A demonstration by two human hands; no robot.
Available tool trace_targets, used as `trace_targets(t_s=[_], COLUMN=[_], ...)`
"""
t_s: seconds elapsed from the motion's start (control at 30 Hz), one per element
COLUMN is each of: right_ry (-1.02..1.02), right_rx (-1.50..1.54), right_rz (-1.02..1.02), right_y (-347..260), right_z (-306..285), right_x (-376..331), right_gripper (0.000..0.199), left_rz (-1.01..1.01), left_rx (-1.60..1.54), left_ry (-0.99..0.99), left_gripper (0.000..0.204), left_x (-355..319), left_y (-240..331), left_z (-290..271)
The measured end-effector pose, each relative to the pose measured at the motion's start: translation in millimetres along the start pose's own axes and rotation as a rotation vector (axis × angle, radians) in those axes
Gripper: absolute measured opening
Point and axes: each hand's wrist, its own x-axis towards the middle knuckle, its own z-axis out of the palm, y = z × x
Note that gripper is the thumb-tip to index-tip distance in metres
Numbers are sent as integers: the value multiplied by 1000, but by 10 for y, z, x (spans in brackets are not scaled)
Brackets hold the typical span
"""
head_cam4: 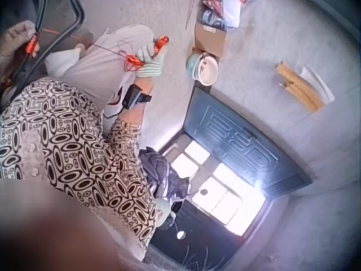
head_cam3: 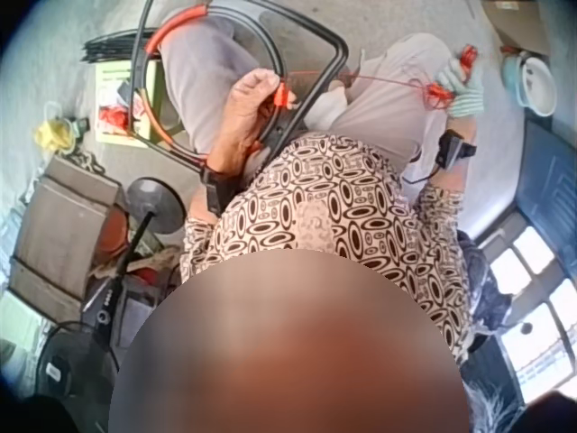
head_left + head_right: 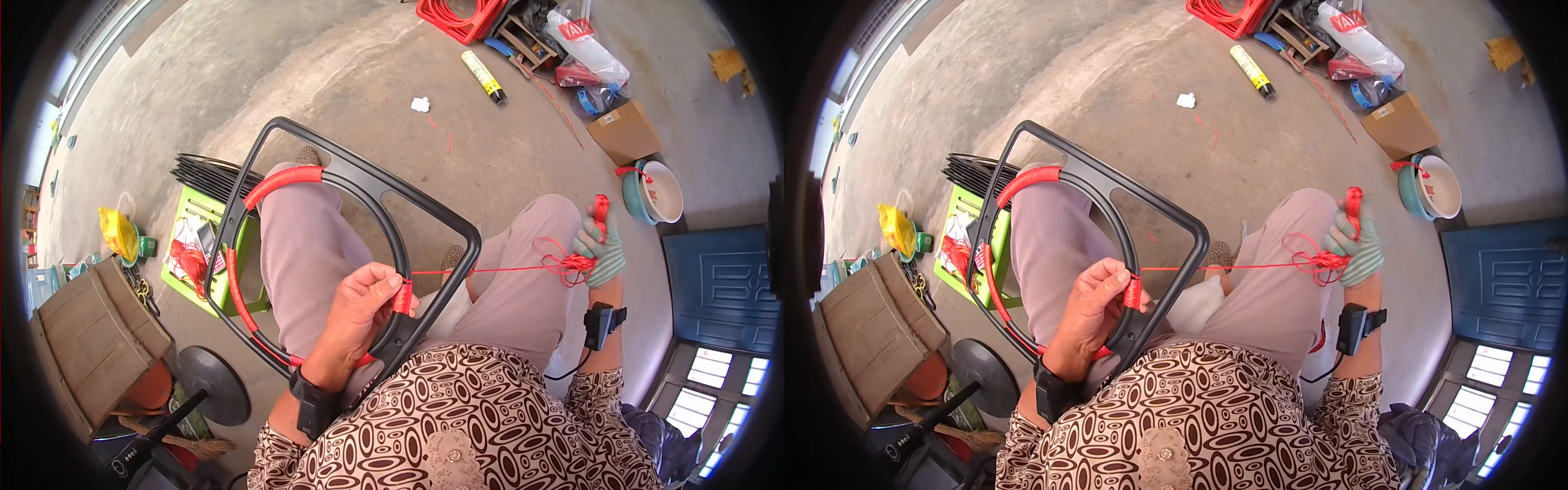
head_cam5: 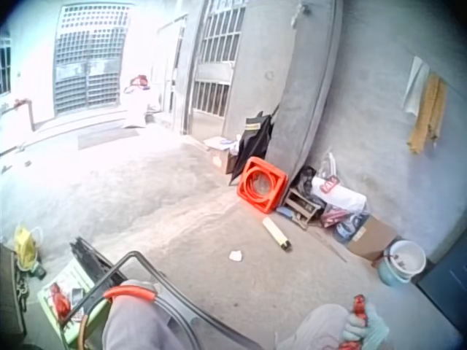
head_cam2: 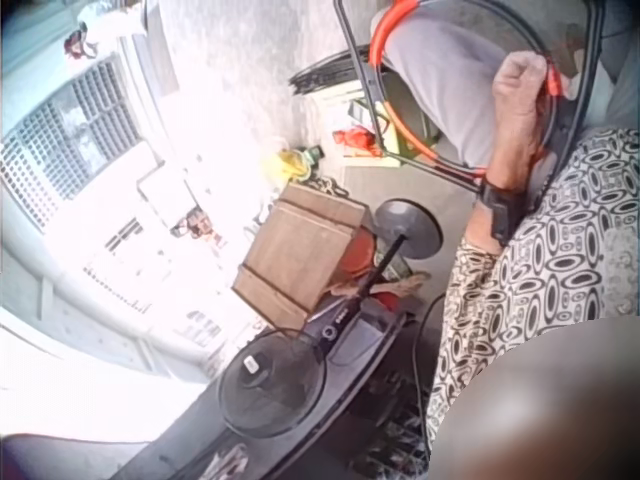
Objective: Threading and securing red plastic twine around the perimeter of a fan guard frame.
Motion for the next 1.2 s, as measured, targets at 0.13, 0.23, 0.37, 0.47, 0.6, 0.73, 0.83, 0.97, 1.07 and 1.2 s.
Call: trace_targets(t_s=[0.13,0.23,0.37,0.47,0.6,0.73,0.83,0.97,1.07,1.2], right_ry=[476,327,-145,-21,447,110,-310,-524,-575,-656], right_rx=[-230,-240,87,93,-339,-101,-643,-386,-202,-441], right_rz=[46,160,286,102,-77,164,316,346,446,554], right_y=[279,373,159,-15,-82,315,802,1071,1405,1550], right_z=[667,585,66,-125,48,476,825,1329,1346,1288], right_x=[59,4,20,7,-56,-34,-2,86,273,399], right_gripper=[45,43,39,38,36,33,54,55,53,44], left_rz=[55,63,54,81,103,48,-26,63,151,158], left_rx=[28,72,22,-11,39,56,39,20,83,267], left_ry=[41,73,36,2,20,-28,-50,-43,-102,28], left_gripper=[5,4,5,8,11,12,13,10,13,16], left_x=[5,7,7,-5,-10,-12,9,-2,1,10], left_y=[-12,-21,-15,9,21,30,61,1,-67,-70], left_z=[-11,9,-23,-5,-14,-50,-6,64,173,121])
